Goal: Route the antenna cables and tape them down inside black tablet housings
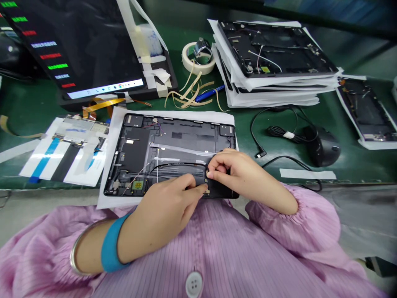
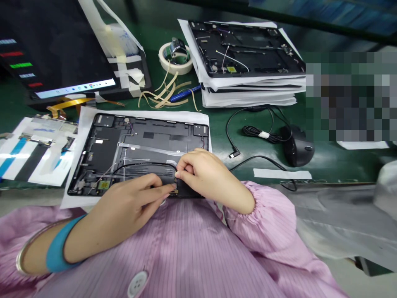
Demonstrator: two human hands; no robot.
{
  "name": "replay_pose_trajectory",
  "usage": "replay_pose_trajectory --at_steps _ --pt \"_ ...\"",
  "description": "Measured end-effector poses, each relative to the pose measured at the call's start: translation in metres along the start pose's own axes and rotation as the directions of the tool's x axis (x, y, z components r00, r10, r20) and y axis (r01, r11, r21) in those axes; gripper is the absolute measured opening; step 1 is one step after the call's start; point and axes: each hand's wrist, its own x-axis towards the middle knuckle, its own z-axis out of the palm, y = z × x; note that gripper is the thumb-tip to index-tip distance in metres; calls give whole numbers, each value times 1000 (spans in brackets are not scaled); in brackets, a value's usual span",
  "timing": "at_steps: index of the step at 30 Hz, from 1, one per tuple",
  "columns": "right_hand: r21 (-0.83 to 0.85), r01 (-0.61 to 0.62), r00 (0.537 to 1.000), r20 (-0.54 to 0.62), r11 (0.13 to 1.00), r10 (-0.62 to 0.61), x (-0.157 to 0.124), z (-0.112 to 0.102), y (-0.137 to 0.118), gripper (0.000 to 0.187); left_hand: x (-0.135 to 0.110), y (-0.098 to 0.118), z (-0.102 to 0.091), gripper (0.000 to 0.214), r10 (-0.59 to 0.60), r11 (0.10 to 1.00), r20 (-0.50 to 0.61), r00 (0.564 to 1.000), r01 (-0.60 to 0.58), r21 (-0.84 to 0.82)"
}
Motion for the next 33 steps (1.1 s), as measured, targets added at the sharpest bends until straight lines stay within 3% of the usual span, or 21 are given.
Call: replay_pose_trajectory --at_steps 16,33 --pt "10 29 1000 7 1000 -29 0 0 2 11 0 0 1 32 8 1000 18 1000 -8 2" --pt "116 18 1000 -3 993 -18 -2 -1 4 11 0 0 4 32 60 998 -84 995 -59 18"
